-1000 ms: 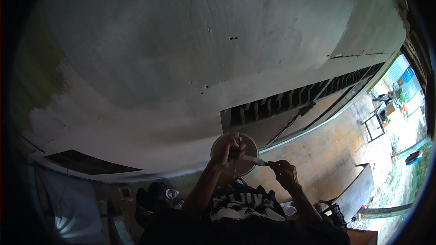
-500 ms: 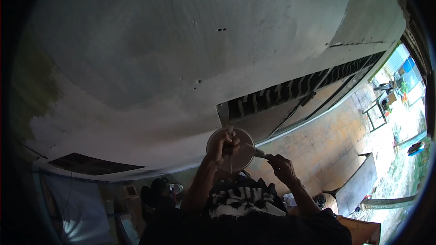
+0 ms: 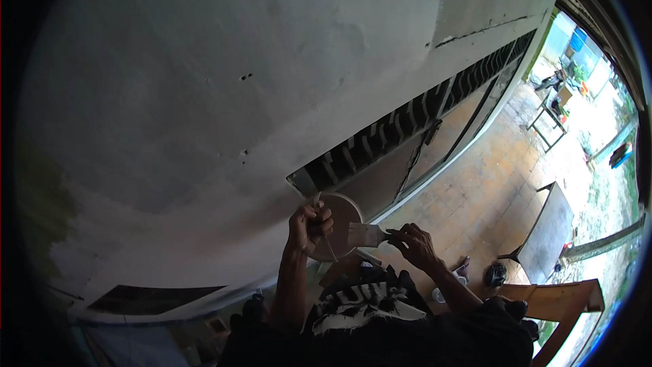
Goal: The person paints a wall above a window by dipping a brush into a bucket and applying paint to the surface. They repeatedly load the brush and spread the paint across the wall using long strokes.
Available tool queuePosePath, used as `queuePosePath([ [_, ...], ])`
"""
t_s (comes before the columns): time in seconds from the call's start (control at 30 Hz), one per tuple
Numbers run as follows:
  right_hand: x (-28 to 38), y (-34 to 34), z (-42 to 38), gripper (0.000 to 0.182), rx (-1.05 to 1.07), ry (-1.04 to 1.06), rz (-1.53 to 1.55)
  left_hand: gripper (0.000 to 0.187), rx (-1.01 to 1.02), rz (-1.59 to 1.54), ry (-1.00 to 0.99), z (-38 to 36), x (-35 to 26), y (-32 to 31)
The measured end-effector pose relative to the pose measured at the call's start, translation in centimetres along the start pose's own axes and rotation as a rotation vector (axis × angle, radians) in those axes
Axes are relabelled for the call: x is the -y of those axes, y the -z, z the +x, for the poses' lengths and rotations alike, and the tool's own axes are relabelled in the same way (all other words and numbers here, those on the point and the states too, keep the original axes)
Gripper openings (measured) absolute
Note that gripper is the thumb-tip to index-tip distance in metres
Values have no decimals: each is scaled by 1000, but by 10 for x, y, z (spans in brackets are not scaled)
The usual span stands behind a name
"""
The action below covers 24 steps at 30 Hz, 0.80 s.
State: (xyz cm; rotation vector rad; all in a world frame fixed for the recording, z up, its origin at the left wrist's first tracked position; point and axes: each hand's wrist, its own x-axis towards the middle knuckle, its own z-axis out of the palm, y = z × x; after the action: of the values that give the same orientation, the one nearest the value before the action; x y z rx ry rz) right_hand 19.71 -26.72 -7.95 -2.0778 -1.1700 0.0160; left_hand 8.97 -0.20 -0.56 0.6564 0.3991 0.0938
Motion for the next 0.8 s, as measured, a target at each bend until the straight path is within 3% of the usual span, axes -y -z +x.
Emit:
queuePosePath([
  [0.2,-22,-22,-17,16,-55,-35,66,19,9,12,37,9,5,-4],
  [0.53,-36,-44,-6,20,-8,-403,436,21,-19,-14,81,25,4,-7],
  [0.6,-45,-35,16,21,-120,-475,506,21,-42,-12,87,25,1,-12],
  [0.8,-90,42,130,22,-480,-402,442,25,-40,20,75,23,-9,-25],
])
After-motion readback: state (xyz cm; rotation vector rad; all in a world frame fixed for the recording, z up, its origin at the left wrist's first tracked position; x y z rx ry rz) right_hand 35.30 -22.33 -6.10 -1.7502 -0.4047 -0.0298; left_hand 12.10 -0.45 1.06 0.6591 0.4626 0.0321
